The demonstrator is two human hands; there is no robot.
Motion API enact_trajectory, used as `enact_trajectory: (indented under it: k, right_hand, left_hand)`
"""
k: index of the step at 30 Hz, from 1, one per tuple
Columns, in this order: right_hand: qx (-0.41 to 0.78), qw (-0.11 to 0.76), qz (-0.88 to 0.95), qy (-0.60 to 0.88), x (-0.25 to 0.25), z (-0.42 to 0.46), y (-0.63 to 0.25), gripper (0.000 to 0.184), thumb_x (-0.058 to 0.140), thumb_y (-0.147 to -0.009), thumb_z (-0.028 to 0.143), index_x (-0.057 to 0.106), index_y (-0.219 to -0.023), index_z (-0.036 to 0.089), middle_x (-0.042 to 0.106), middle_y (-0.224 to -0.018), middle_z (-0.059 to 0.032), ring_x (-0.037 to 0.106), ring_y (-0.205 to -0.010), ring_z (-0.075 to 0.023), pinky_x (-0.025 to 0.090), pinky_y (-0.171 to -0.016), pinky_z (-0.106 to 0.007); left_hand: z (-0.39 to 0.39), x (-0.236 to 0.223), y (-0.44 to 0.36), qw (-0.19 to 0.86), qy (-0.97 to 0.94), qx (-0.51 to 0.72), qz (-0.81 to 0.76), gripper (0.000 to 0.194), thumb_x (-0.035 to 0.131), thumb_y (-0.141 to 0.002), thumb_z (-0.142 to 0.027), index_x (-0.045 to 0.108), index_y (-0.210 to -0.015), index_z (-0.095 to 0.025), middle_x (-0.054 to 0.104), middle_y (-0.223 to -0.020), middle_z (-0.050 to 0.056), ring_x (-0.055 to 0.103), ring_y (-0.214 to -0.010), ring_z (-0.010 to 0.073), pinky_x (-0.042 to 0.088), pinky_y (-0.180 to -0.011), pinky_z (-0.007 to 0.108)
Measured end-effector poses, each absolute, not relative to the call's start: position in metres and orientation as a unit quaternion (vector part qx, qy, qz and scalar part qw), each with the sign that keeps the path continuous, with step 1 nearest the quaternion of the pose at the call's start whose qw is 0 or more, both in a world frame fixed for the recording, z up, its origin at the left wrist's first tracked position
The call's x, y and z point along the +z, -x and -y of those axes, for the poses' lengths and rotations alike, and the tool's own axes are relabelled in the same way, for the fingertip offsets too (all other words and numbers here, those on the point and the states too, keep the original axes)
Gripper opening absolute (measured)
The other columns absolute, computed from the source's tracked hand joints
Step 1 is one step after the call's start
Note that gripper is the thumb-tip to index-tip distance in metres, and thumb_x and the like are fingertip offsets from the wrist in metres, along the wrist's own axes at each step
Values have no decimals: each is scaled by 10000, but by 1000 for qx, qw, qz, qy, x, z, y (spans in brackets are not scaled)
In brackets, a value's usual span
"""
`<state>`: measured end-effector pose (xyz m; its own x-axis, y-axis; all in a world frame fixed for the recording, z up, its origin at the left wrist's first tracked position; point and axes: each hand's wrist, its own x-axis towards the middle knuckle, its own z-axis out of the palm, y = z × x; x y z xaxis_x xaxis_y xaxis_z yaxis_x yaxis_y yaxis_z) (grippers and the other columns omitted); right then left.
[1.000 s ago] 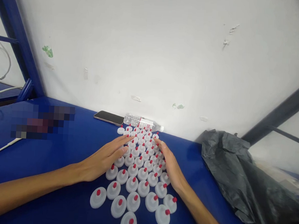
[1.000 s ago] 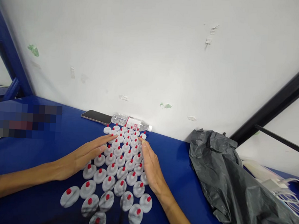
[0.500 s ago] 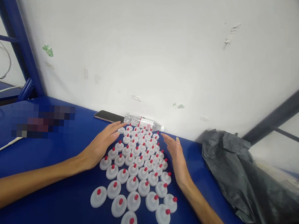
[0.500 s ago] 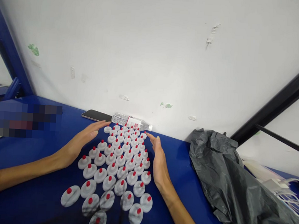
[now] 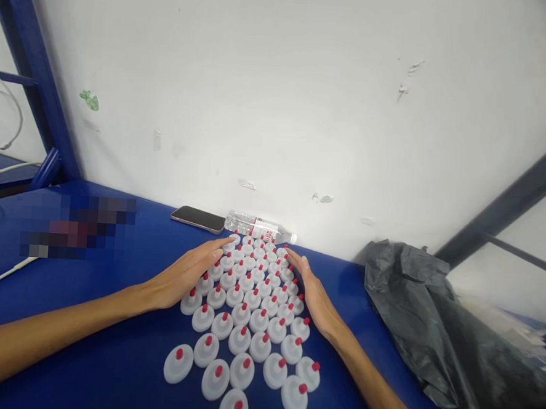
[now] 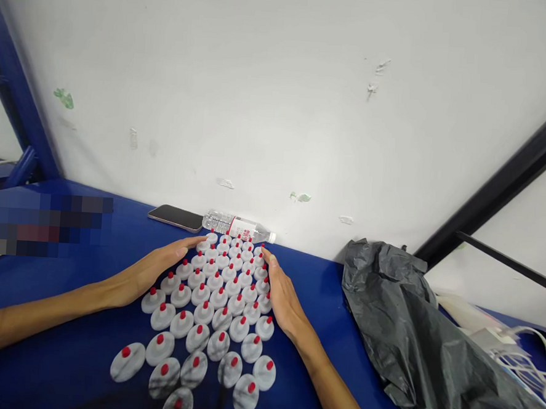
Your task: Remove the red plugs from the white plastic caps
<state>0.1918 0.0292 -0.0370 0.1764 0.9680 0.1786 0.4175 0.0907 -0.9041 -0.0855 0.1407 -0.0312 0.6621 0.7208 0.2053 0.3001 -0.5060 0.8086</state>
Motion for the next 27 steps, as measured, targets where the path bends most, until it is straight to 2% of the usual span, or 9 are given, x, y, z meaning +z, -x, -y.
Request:
enact_trajectory:
  k: [6,10,14,16,18,20,21,23,27]
  right_hand:
    - [225,467,599,610,-37,-25,-192,595,209,-1013,630,476,-1451,330,484,-1524,11,359,-1456,-231,190,-1242,-458]
    - [140,464,634,602,-24,-13,-187,526,287,-1012,590,506,-1427,352,457,-1539,48,303,-1481,-238,131,-1256,-454]
    - [-2,427,709,561,-6,1,-180,449,280,-1032,451,586,-1350,366,493,-1509,62,339,-1464,-247,114,-1248,-494]
    - [-31,425,730,534,0,7,-173,424,300,-1024,394,653,-1259,378,584,-1422,62,400,-1428,-257,135,-1235,-532]
    - [-39,415,753,509,3,14,-163,377,370,-998,347,669,-1224,394,649,-1338,61,453,-1391,-270,155,-1223,-567]
    - [-48,378,786,487,4,21,-147,377,484,-950,336,611,-1298,405,654,-1335,51,480,-1370,-290,175,-1214,-593]
    - [-54,354,801,480,3,24,-138,432,551,-919,345,567,-1347,402,632,-1368,38,485,-1366,-302,194,-1210,-599]
    - [-71,321,816,475,-1,31,-120,517,635,-872,372,532,-1378,366,583,-1427,-11,512,-1342,-327,278,-1183,-598]
    - [-143,324,818,453,-6,40,-98,398,662,-855,407,631,-1236,300,676,-1305,-66,638,-1184,-348,461,-1072,-566]
  left_hand:
    - [-131,-28,91,327,-848,288,-301,534,241,-1027,-522,355,-1501,-305,332,-1603,-19,263,-1491,230,161,-1270,466]
    - [-108,-18,100,193,-916,278,-217,515,341,-1002,-496,339,-1504,-381,233,-1640,-34,143,-1525,311,163,-1245,581]
    - [-84,-14,102,77,-966,241,-47,718,576,-852,-515,338,-1513,-368,255,-1630,26,216,-1502,370,212,-1229,637]
    - [-75,-16,99,45,-977,205,-27,871,662,-763,-580,319,-1529,-345,295,-1607,70,289,-1468,409,299,-1191,671]
    - [-71,-20,95,25,-981,190,-39,922,691,-728,-630,328,-1527,-346,331,-1584,92,342,-1437,432,382,-1135,691]
    - [-72,-23,90,24,-977,201,-63,855,682,-765,-593,347,-1514,-354,375,-1565,95,382,-1421,408,430,-1118,650]
    - [-73,-24,88,31,-975,208,-71,817,675,-792,-549,344,-1512,-351,399,-1555,94,401,-1416,382,441,-1125,612]
    - [-77,-27,85,57,-971,213,-88,763,661,-824,-450,333,-1505,-342,445,-1528,86,425,-1409,328,444,-1144,535]
    - [-87,-30,82,84,-966,215,-117,565,615,-885,-367,433,-1418,-321,516,-1460,79,457,-1382,294,439,-1141,490]
